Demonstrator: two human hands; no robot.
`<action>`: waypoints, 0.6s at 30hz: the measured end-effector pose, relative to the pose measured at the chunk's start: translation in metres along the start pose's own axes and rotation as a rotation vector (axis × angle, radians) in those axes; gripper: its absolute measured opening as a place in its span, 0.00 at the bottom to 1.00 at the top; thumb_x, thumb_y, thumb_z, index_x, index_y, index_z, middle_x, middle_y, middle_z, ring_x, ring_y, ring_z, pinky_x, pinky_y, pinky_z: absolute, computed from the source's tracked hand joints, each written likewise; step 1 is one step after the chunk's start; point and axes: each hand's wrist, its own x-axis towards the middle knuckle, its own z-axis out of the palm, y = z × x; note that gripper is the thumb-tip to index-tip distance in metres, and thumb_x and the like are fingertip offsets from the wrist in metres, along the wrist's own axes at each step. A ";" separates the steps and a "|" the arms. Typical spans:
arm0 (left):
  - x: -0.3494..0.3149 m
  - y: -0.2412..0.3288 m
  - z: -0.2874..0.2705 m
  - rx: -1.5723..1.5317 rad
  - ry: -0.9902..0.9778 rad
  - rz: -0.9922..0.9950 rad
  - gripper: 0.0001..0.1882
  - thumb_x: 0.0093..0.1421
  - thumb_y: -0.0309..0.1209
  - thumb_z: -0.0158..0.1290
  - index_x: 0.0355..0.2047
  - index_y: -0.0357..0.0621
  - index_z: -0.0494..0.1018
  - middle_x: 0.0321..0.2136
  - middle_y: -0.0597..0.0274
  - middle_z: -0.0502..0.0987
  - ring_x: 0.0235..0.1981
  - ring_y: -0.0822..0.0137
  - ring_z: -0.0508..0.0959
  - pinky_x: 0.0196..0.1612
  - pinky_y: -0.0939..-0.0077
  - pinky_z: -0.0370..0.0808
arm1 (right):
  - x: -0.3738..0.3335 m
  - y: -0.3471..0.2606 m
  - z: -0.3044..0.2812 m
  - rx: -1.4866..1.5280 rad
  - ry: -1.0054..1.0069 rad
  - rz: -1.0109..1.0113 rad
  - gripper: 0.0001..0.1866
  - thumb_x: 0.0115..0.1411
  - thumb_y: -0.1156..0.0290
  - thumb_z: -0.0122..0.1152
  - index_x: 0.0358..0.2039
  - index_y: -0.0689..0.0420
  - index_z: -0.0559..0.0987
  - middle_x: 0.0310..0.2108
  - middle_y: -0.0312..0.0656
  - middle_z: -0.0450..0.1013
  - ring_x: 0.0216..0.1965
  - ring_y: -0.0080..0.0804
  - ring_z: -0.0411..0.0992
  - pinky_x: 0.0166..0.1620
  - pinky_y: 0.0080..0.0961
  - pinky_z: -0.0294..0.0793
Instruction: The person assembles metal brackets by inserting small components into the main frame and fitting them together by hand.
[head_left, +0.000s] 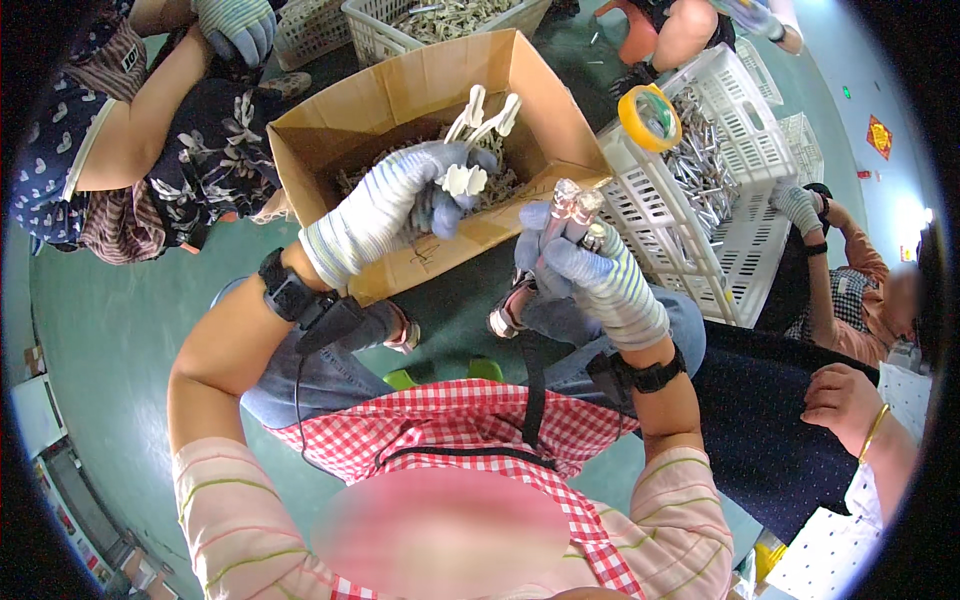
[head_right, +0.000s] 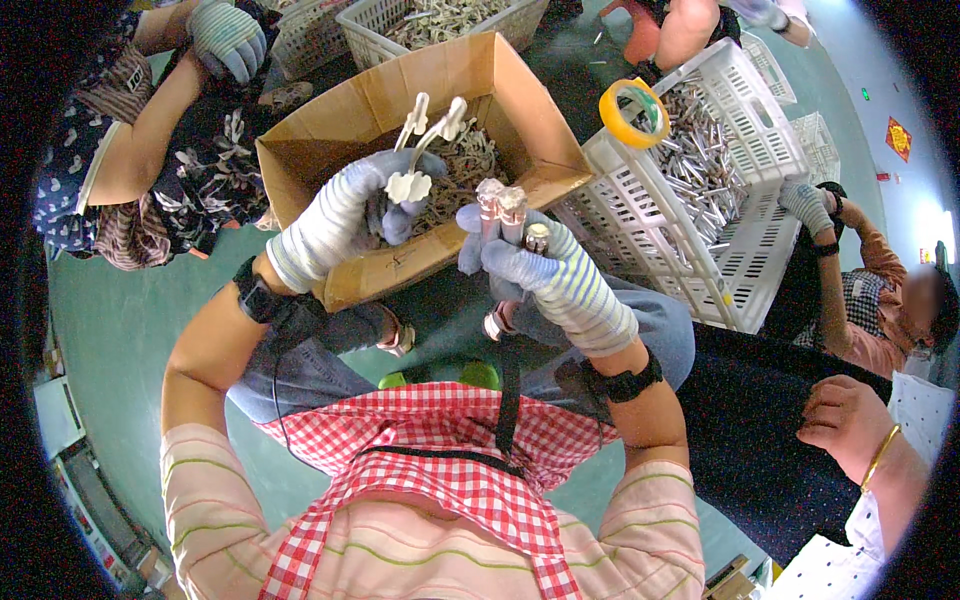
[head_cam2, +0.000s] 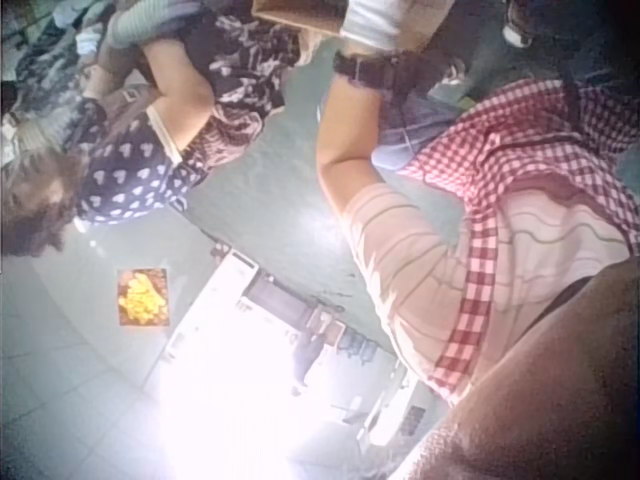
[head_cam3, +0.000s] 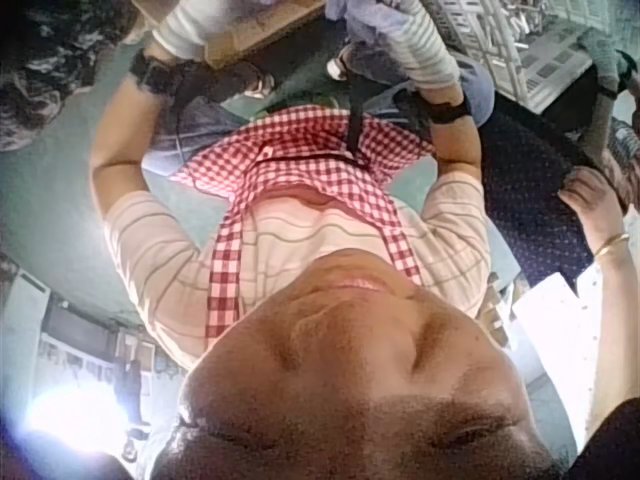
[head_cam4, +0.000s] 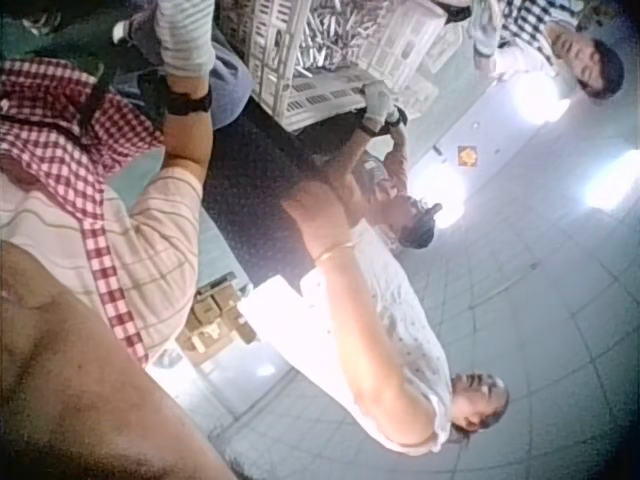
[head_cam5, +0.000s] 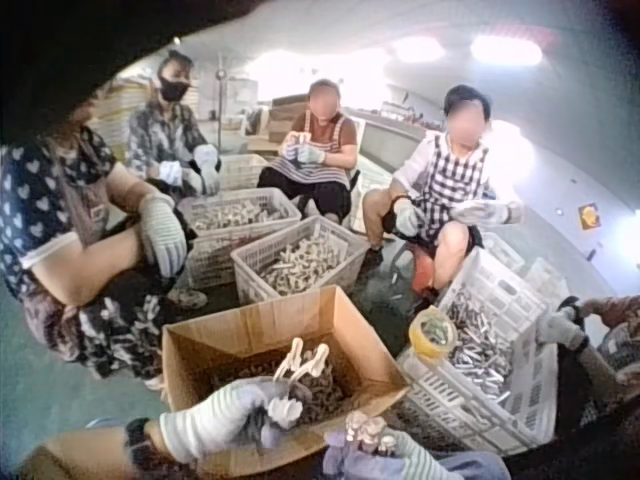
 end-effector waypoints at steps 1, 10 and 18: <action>0.002 0.000 -0.004 0.211 0.143 -0.006 0.21 0.60 0.48 0.47 0.39 0.42 0.70 0.20 0.71 0.70 0.18 0.78 0.67 0.21 0.84 0.64 | 0.001 0.001 0.000 -0.009 0.027 -0.039 0.19 0.59 0.67 0.57 0.50 0.58 0.71 0.34 0.34 0.72 0.27 0.13 0.63 0.31 0.11 0.62; 0.002 -0.010 -0.006 0.280 0.285 -0.002 0.25 0.61 0.42 0.49 0.55 0.42 0.64 0.44 0.63 0.72 0.42 0.71 0.73 0.46 0.75 0.71 | 0.004 -0.001 0.000 0.119 0.078 0.085 0.17 0.59 0.65 0.56 0.48 0.57 0.73 0.31 0.34 0.73 0.23 0.10 0.61 0.25 0.08 0.58; -0.007 -0.027 0.020 0.469 -0.147 0.040 0.25 0.57 0.40 0.55 0.51 0.39 0.68 0.53 0.60 0.67 0.55 0.69 0.64 0.57 0.71 0.60 | 0.004 0.013 0.011 -0.068 -0.058 0.263 0.07 0.59 0.64 0.57 0.31 0.52 0.80 0.21 0.25 0.69 0.16 0.10 0.60 0.19 0.09 0.55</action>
